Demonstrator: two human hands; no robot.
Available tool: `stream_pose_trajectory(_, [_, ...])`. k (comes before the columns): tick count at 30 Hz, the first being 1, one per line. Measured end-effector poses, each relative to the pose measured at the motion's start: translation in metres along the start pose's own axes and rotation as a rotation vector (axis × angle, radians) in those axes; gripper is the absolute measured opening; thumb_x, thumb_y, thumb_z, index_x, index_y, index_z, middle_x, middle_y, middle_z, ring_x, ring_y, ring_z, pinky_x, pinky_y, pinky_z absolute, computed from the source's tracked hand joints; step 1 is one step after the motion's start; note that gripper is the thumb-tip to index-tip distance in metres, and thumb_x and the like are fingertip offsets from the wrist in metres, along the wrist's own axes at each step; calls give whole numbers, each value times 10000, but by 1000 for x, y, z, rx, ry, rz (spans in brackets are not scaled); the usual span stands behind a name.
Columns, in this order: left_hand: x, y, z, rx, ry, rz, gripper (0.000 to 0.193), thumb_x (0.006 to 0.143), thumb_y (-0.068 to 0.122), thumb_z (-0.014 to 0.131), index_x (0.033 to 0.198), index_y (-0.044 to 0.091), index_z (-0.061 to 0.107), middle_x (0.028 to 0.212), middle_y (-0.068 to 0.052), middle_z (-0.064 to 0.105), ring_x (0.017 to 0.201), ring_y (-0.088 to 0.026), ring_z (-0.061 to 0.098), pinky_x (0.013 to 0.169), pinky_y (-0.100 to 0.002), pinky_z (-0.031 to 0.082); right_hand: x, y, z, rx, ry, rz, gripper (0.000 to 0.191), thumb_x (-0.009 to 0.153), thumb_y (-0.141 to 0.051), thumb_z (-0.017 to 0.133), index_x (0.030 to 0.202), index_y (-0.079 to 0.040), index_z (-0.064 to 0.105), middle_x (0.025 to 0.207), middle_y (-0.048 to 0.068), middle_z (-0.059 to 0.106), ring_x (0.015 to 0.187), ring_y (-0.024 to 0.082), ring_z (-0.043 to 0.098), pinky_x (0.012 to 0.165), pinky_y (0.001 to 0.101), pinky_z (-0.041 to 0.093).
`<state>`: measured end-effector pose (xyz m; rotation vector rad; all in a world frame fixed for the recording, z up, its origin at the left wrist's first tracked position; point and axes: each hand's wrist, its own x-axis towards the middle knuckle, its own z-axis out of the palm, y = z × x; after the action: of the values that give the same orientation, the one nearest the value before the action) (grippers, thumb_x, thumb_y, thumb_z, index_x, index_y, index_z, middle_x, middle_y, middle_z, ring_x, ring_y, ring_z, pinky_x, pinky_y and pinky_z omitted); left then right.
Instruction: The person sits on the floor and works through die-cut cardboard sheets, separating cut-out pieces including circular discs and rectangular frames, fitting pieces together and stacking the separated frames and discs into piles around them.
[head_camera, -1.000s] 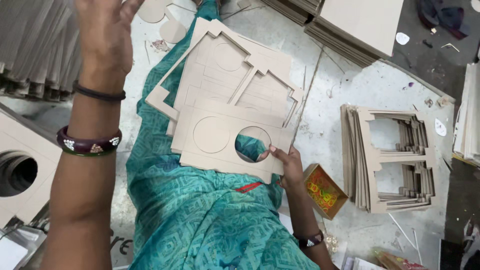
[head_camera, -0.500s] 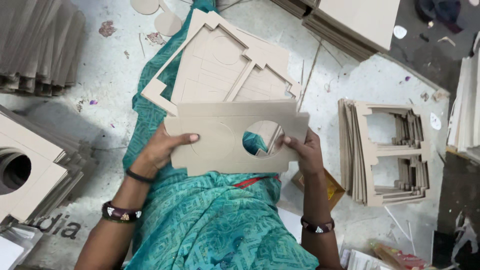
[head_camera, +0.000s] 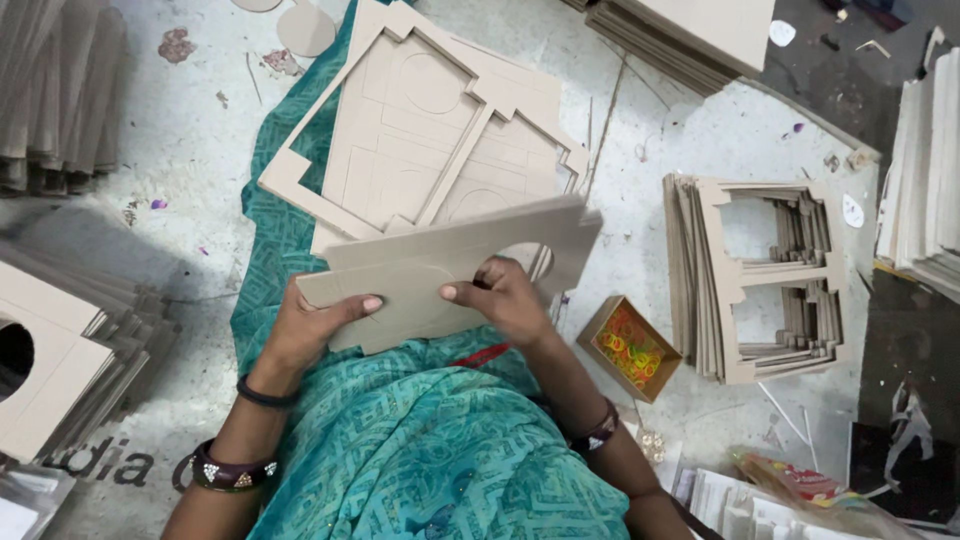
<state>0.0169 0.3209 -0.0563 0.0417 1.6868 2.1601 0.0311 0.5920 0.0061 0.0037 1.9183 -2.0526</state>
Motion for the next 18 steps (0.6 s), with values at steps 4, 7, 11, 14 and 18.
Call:
stream_pose_trajectory(4, [-3, -4, -10, -46, -161, -12, 247, 767, 41, 840, 999, -19, 779, 914, -56, 781, 815, -123, 708, 728, -267, 567, -11, 3, -22, -100, -108, 202, 370, 809, -136, 829, 1086, 99, 755, 1036, 124, 793, 941, 168, 722, 865, 312, 573])
stream_pose_trajectory(7, [0, -6, -15, 27, -276, -17, 267, 756, 49, 842, 1007, -27, 791, 921, -61, 787, 822, -126, 709, 735, -273, 572, -17, 1, -36, -273, -160, 289, 391, 752, -179, 848, 1052, 59, 770, 1008, 106, 795, 925, 162, 722, 842, 304, 572])
stream_pose_trajectory(11, [7, -5, -14, 3, -332, -29, 345, 739, 45, 845, 1069, -24, 771, 956, -59, 779, 855, -125, 699, 757, -275, 566, -13, 5, -42, -278, -238, 329, 368, 709, -208, 865, 988, 17, 778, 954, 73, 794, 884, 136, 732, 810, 283, 575])
stream_pose_trajectory(14, [12, -3, -9, 5, -225, -58, 364, 748, 40, 838, 1097, -14, 751, 978, -49, 770, 879, -126, 701, 775, -282, 575, -9, 18, -34, -447, -79, 427, 336, 774, -228, 903, 848, 74, 775, 784, 115, 689, 715, 157, 586, 653, 342, 458])
stream_pose_trajectory(18, [13, -6, -7, -19, -87, -33, 398, 764, 24, 825, 1147, -7, 720, 1035, -43, 766, 926, -129, 710, 820, -295, 589, -13, 38, -25, -278, 155, 167, 508, 845, -105, 939, 699, 177, 543, 674, 135, 446, 615, 193, 399, 556, 382, 310])
